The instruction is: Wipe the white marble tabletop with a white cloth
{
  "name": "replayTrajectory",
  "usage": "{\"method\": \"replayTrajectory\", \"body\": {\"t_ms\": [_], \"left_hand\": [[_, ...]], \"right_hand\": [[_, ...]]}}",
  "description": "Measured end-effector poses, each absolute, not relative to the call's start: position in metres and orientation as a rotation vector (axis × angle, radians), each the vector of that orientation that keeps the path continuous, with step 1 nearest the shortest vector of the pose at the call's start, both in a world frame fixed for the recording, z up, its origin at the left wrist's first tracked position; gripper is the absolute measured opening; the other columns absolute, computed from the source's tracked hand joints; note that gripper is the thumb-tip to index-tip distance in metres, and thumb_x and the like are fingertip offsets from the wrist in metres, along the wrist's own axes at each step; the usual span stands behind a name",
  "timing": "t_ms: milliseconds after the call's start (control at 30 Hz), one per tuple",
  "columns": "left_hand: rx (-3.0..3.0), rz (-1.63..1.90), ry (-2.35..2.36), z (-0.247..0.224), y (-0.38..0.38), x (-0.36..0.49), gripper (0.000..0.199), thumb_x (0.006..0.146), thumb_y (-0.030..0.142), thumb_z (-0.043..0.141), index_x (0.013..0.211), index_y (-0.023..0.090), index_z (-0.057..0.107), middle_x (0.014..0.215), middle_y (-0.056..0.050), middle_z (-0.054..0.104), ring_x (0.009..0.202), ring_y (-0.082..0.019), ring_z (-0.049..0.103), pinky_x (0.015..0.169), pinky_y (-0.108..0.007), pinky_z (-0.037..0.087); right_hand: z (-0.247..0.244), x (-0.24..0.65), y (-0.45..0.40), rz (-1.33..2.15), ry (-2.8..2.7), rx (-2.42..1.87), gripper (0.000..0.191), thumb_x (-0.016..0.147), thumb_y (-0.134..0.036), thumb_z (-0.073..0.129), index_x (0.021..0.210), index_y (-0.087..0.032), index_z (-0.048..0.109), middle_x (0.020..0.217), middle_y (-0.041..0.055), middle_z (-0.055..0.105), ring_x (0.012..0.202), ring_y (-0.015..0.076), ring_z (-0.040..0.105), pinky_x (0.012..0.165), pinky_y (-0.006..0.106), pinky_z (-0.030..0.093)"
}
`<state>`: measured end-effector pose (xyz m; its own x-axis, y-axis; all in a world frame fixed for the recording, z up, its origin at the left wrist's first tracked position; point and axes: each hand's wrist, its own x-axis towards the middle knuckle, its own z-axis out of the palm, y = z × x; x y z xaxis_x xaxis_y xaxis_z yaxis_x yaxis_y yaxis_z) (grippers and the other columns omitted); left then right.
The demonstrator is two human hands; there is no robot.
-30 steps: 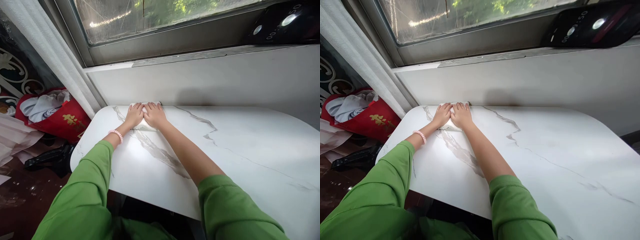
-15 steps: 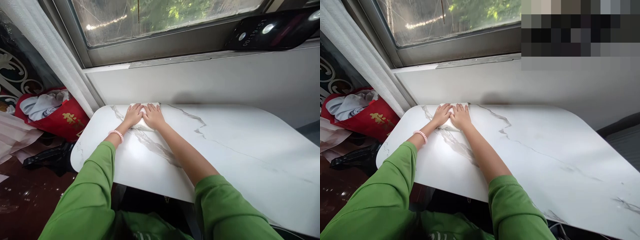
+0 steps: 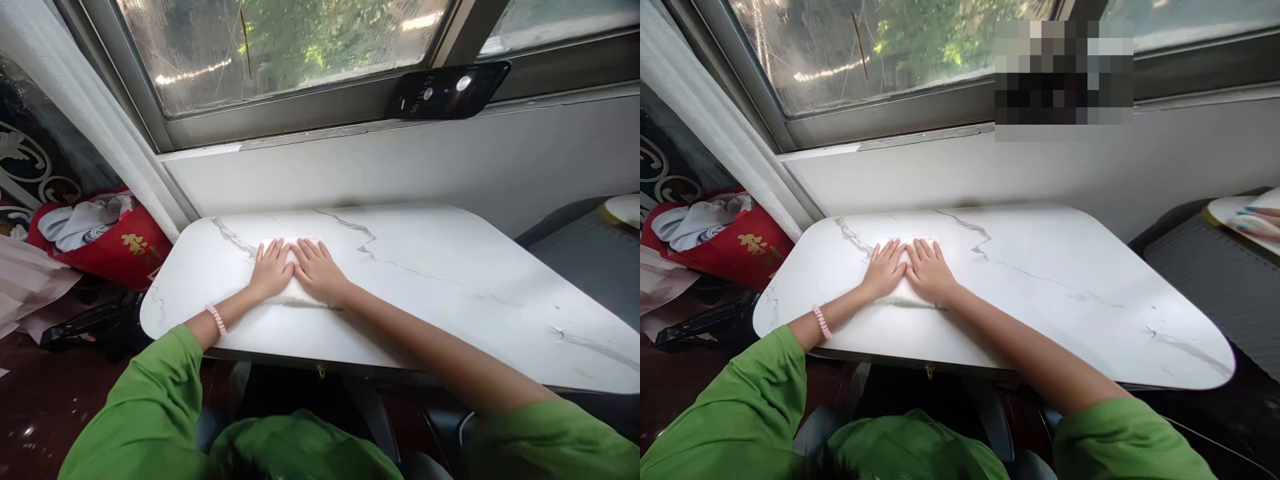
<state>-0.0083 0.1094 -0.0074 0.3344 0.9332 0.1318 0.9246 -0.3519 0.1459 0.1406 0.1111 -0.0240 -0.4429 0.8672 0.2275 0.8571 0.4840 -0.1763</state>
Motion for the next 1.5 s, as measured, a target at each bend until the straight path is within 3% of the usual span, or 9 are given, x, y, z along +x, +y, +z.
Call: {"method": "replayTrajectory", "body": {"t_ms": [267,433,633,833,1000,1233,1500], "left_hand": [[2.539,0.248,1.441,0.002,0.032,0.006,0.055,0.098,0.038,0.031,0.147,0.014,0.026,0.157,-0.011,0.020,0.146,-0.022,0.008,0.118,-0.051,0.005],[2.566,0.154,1.424,0.007,0.026,0.014,0.056,0.098,0.035,0.027,0.148,0.011,0.022,0.157,-0.014,0.018,0.146,-0.025,0.010,0.117,-0.055,0.010],[2.599,0.145,1.599,0.001,0.087,0.033,0.055,0.094,0.025,0.027,0.146,0.009,0.029,0.155,-0.012,0.026,0.144,-0.025,0.020,0.118,-0.052,0.009],[2.613,0.050,1.639,0.002,0.194,0.045,0.053,0.094,0.026,0.026,0.144,0.009,0.032,0.153,-0.014,0.030,0.143,-0.026,0.021,0.116,-0.054,0.011],[2.636,0.168,1.665,-0.004,0.246,0.054,0.050,0.094,0.024,0.024,0.142,0.011,0.034,0.152,-0.012,0.032,0.142,-0.022,0.023,0.117,-0.051,0.009],[2.656,0.281,1.614,-0.010,0.273,0.058,0.048,0.093,0.022,0.027,0.139,0.015,0.039,0.148,-0.009,0.039,0.140,-0.019,0.028,0.118,-0.048,0.010],[2.651,0.220,1.693,-0.010,0.256,0.060,0.051,0.093,0.022,0.025,0.142,0.013,0.035,0.152,-0.010,0.033,0.142,-0.020,0.024,0.118,-0.049,0.010]], "right_hand": [[-0.029,0.180,0.036,-0.011,-2.463,-1.370,0.055,0.094,-0.028,0.026,0.145,-0.007,0.036,0.152,0.0156,0.033,0.142,0.0255,0.024,0.116,0.050,0.019],[-0.032,0.186,0.033,0.036,-2.433,-1.381,0.057,0.094,-0.030,0.028,0.148,-0.012,0.031,0.153,0.0138,0.032,0.143,0.0227,0.024,0.116,0.050,0.021],[-0.027,0.174,0.095,-0.013,-2.366,-1.601,0.056,0.090,-0.021,0.027,0.141,-0.002,0.040,0.149,0.0198,0.037,0.141,0.0283,0.028,0.115,0.050,0.019],[-0.026,0.177,0.202,0.033,-2.296,-1.557,0.051,0.087,-0.017,0.027,0.132,-0.008,0.049,0.143,0.0163,0.047,0.135,0.0263,0.038,0.112,0.049,0.024],[-0.031,0.184,0.253,0.046,-2.178,-1.504,0.047,0.083,-0.016,0.030,0.123,-0.012,0.054,0.134,0.0161,0.055,0.128,0.0276,0.044,0.109,0.051,0.025],[-0.030,0.188,0.273,0.076,-2.113,-1.565,0.044,0.083,-0.016,0.030,0.118,-0.013,0.056,0.128,0.0153,0.059,0.121,0.0270,0.048,0.110,0.049,0.025],[-0.030,0.190,0.260,0.063,-2.150,-1.565,0.050,0.085,-0.018,0.029,0.129,-0.009,0.051,0.139,0.0152,0.051,0.131,0.0257,0.041,0.111,0.047,0.024]]}}
